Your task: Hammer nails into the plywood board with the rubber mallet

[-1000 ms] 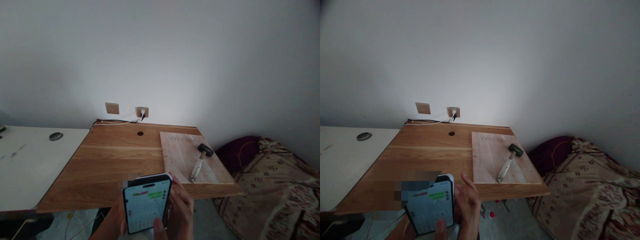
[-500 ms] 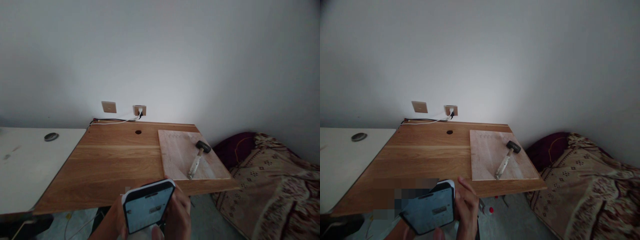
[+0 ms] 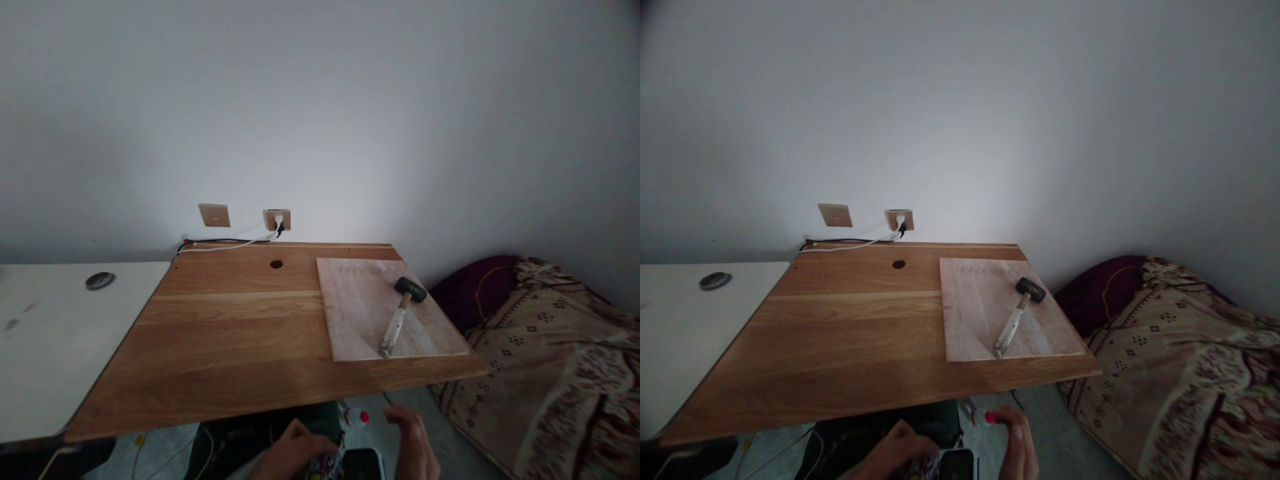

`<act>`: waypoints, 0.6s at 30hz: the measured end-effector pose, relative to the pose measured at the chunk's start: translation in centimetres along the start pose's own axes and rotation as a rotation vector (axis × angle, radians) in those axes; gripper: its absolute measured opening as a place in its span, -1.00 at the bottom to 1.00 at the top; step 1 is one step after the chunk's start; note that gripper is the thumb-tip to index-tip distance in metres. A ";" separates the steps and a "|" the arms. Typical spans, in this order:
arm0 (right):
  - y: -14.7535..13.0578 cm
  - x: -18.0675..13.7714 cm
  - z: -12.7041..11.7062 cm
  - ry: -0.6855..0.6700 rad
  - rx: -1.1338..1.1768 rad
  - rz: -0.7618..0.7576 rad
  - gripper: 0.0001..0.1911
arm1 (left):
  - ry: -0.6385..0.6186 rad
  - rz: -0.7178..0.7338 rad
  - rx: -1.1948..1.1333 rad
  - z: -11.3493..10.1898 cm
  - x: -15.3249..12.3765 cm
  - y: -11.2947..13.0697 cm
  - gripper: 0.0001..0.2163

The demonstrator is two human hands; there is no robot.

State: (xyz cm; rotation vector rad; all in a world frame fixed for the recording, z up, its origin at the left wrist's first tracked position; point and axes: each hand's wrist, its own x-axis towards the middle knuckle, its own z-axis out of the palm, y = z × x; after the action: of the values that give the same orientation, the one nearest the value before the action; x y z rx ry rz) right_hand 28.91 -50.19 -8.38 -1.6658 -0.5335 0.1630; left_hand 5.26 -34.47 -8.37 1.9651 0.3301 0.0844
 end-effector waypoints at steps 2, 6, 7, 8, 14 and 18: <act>1.2 0.6 -0.5 0.072 0.010 0.210 -0.42 | 0.012 0.041 0.208 0.8 -0.3 -1.4 -0.55; 1.9 1.7 -0.7 0.067 0.107 0.446 -0.35 | 0.071 0.102 0.672 -0.1 -2.3 -3.1 -0.43; 1.9 1.9 -0.6 0.043 0.106 0.463 -0.35 | 0.083 0.105 0.743 -0.4 -2.9 -3.6 -0.38; 1.8 2.1 -0.6 0.018 0.097 0.479 -0.35 | 0.093 0.100 0.800 -0.6 -3.4 -4.2 -0.33; 2.1 2.4 -0.3 -0.067 0.046 0.493 -0.37 | 0.248 -0.124 0.923 -0.1 -4.7 -8.5 -0.25; 1.3 3.5 -1.0 0.090 -0.050 0.352 -0.40 | 0.285 -0.196 0.921 0.4 -4.4 -9.7 -0.38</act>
State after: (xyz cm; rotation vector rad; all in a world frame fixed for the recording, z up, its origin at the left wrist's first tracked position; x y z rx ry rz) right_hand 32.73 -49.65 -8.74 -1.7976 -0.1738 0.3316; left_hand -0.76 -32.42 -16.99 2.8178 0.8604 0.0952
